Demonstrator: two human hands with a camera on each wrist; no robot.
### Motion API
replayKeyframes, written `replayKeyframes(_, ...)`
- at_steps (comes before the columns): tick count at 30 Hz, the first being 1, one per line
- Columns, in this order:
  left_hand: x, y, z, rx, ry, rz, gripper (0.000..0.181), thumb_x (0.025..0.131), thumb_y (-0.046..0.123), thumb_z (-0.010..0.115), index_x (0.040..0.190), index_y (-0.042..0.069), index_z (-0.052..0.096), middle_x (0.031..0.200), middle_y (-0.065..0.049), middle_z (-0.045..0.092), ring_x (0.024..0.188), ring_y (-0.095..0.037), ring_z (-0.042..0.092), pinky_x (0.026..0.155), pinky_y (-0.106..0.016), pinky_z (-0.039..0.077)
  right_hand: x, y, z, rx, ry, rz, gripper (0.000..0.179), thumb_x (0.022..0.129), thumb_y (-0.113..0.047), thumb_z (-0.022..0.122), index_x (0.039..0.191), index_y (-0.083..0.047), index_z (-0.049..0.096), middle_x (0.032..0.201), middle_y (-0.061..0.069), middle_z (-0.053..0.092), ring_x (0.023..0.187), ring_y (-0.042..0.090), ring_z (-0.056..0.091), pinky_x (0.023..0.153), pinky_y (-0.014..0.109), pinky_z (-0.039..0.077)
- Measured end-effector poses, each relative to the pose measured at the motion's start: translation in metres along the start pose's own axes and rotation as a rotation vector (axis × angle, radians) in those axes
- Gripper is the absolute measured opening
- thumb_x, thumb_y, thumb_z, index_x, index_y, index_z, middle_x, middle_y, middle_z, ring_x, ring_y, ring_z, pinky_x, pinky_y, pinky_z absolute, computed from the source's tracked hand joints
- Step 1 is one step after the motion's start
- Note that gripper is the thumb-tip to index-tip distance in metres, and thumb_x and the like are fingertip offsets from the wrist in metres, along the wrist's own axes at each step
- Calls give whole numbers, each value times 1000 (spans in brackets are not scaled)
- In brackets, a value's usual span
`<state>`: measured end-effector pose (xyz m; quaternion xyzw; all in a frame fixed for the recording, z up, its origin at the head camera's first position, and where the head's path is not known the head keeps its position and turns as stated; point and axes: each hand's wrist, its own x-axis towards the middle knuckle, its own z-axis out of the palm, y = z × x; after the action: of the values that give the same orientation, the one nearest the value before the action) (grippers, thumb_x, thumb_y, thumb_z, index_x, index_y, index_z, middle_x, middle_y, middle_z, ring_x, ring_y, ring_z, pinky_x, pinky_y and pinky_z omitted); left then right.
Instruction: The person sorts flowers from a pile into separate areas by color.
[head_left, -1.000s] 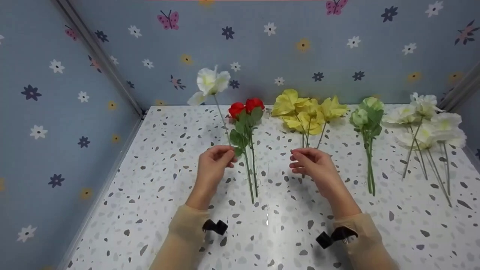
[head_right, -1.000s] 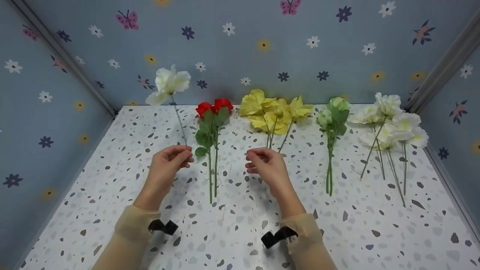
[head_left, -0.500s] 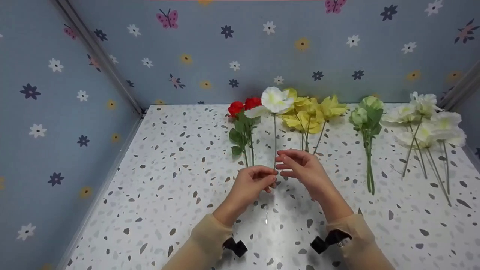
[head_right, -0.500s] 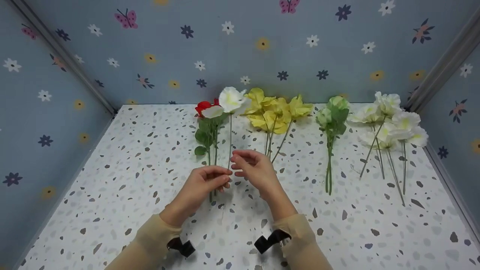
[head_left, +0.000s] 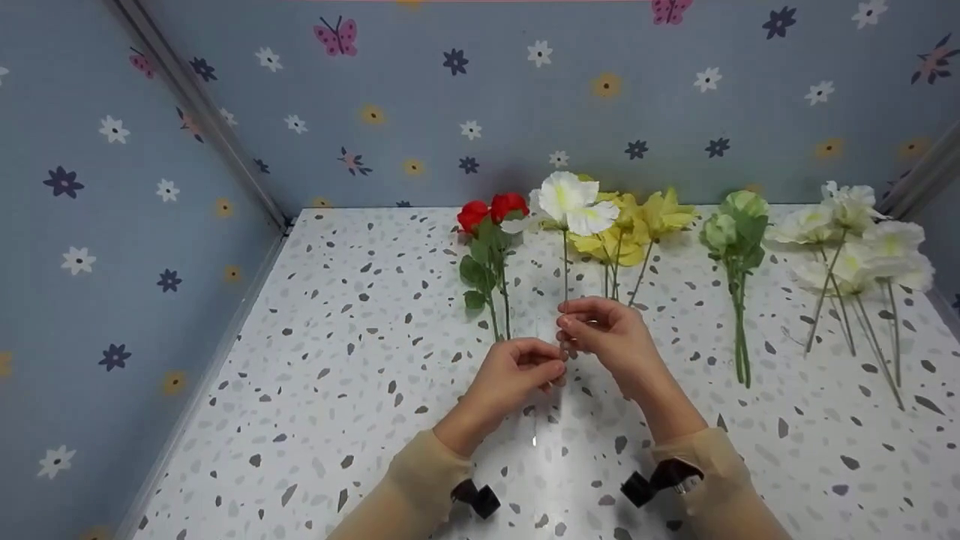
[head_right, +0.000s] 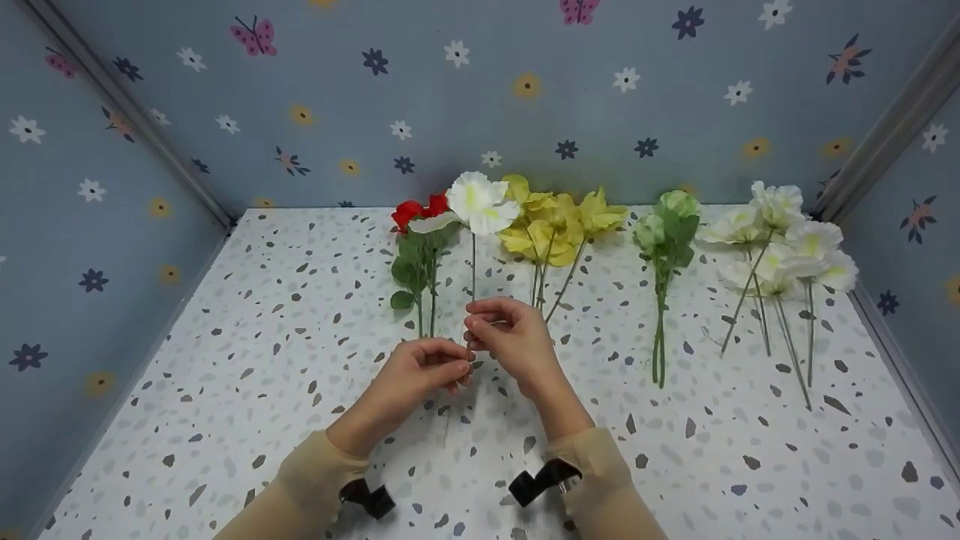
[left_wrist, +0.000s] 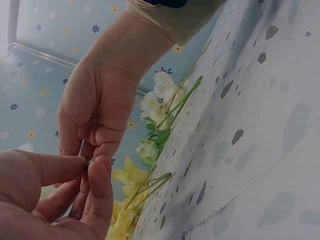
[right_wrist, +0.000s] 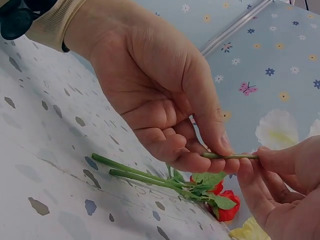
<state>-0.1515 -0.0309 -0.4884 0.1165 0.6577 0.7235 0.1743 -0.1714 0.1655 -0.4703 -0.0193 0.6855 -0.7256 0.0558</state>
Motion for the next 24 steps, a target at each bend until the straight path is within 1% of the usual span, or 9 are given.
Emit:
replayKeyframes(4,0,-2,-1,-15,3,-21,13,100,-4,74,110,-12,74,90,-11,77,79,-15,73,70,-26,61,0,0,1,-13,-8,-8,27,104,-1,72,130,9,70,106,12,76,91,19,77,84,32,65)
replayKeyframes(8,0,-3,-2,-13,-4,-25,13,100,-3,74,110,-12,74,92,-15,78,80,-16,74,71,-27,62,0,0,1,-30,-20,-1,27,105,-3,73,130,7,71,108,12,75,93,20,76,84,32,65)
replayKeyframes(11,1,-1,-4,15,-16,-31,16,101,-1,75,112,-13,74,93,-15,78,80,-16,75,73,-31,64,0,-5,-4,-39,-23,14,28,106,-4,72,132,7,71,109,11,74,94,20,75,87,33,65)
replayKeyframes(12,1,-1,-6,32,-19,-37,17,101,0,75,112,-13,75,94,-17,78,81,-17,75,74,-32,65,-1,-7,-8,-44,-18,21,29,106,-4,72,133,7,70,110,11,74,94,19,75,88,33,65)
replayKeyframes(13,1,1,-8,58,-17,-50,18,102,2,76,113,-12,75,96,-18,78,82,-20,76,76,-34,66,-1,-11,-14,-51,-9,22,30,106,-3,71,134,8,69,111,10,74,94,19,75,90,34,65)
replayKeyframes(16,4,6,-21,111,-14,-86,21,102,6,77,115,-10,76,103,-23,78,85,-21,77,79,-35,66,-4,-25,-40,-90,17,29,34,107,-4,70,138,8,66,115,11,72,98,19,74,95,34,64)
replayKeyframes(18,5,11,-34,126,-2,-116,20,102,7,77,116,-7,76,108,-25,77,86,-22,77,81,-35,66,-5,-34,-66,-128,43,38,36,107,-8,70,141,5,64,118,9,71,102,18,74,97,32,62)
replayKeyframes(21,6,17,-55,111,26,-131,22,103,6,76,118,-10,74,107,-23,77,87,-20,76,81,-34,66,-8,-47,-114,-145,94,57,39,106,-12,72,142,1,64,120,6,71,104,16,73,97,28,61)
replayKeyframes(24,5,23,-74,112,67,-147,26,104,8,75,120,-12,73,106,-21,77,88,-20,76,81,-33,65,-13,-58,-167,-133,183,76,32,104,-12,76,136,-7,70,115,-1,74,100,11,73,92,23,61)
